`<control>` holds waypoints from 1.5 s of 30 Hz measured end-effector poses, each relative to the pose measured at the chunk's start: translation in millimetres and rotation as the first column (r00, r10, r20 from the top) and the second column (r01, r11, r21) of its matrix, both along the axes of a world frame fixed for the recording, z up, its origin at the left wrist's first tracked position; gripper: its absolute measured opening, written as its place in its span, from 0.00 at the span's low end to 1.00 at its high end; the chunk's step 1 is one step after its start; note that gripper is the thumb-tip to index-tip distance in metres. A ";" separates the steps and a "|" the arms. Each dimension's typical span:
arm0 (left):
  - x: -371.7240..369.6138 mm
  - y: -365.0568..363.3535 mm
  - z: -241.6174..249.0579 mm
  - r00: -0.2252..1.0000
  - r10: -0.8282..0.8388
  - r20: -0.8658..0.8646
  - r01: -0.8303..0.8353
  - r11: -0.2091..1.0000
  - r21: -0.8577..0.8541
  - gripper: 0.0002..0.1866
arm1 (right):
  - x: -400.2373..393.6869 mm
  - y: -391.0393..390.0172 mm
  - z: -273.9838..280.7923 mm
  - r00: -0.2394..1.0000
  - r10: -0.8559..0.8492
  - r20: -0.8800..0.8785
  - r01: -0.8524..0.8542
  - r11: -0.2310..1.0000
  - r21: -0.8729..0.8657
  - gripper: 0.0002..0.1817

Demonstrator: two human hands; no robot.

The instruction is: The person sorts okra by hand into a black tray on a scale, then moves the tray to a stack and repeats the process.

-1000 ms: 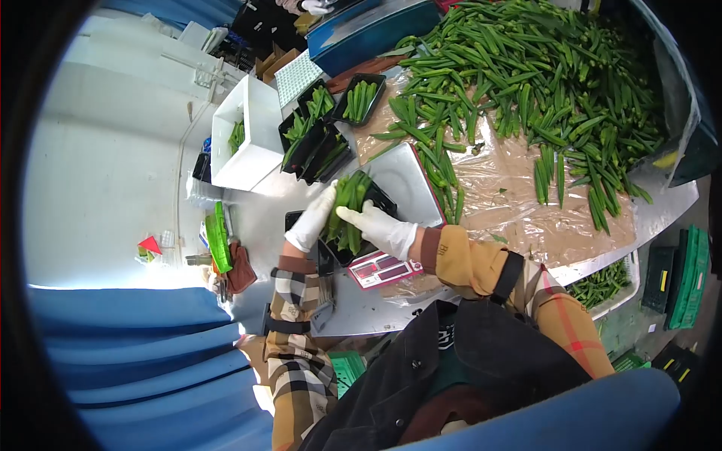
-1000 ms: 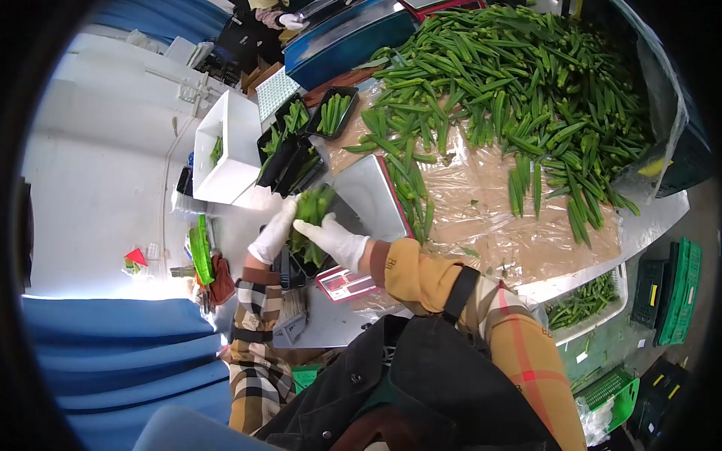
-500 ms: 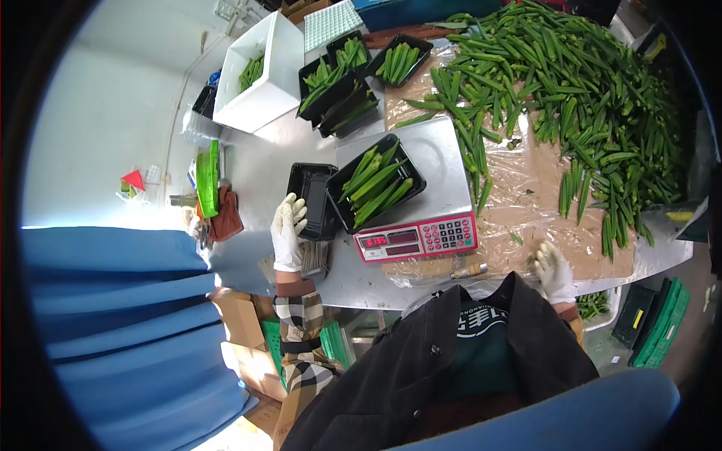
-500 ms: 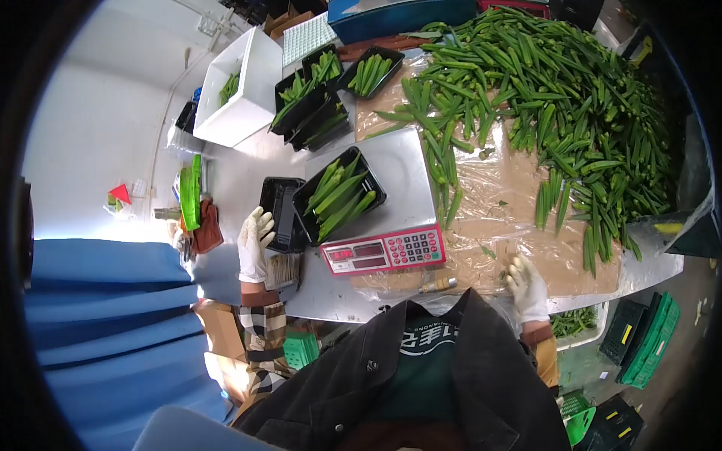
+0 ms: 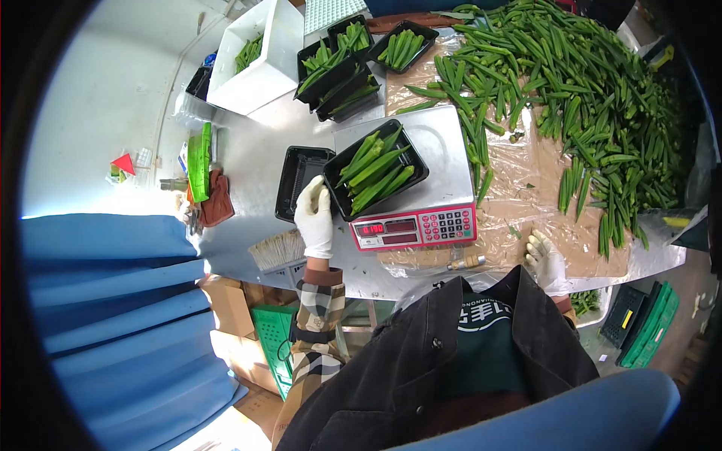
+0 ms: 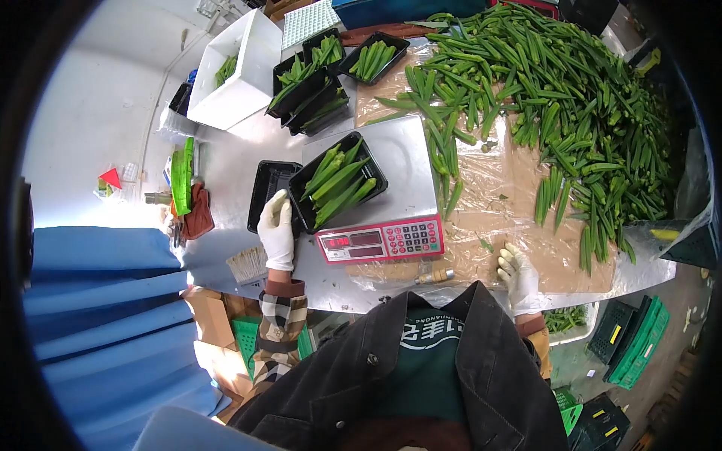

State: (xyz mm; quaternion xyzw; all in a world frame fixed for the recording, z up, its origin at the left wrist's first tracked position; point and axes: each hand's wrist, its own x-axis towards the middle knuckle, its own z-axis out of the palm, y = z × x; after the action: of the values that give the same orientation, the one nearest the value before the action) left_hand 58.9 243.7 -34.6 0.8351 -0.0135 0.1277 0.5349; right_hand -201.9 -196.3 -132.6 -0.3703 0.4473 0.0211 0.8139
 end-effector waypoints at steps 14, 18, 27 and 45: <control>1.5 -68.9 10.3 0.902 -0.431 -0.015 0.394 0.809 0.437 0.21 | 3.7 12.7 16.4 0.998 0.054 -0.028 -0.058 0.986 -0.158 0.20; -6.9 -59.9 24.5 0.933 -0.360 -0.032 0.360 0.920 0.153 0.16 | 0.9 11.9 14.6 0.998 0.055 0.029 -0.050 0.986 -0.160 0.18; -90.9 -130.4 68.5 0.756 -0.641 -0.137 0.643 0.765 -0.030 0.17 | 72.9 75.1 109.7 0.689 0.592 0.417 -0.527 0.805 -0.272 0.29; 3.1 -25.6 -17.8 0.703 -0.270 -0.658 0.187 0.963 -0.195 0.14 | 60.2 41.8 62.4 0.994 0.055 0.095 -0.063 0.994 0.084 0.18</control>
State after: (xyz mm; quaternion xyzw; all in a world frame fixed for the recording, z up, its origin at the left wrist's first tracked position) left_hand 62.0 218.1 -52.4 0.7838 0.0864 -0.2528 0.5606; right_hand -141.7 -154.5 -70.2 -0.3483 0.3968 0.0474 0.8480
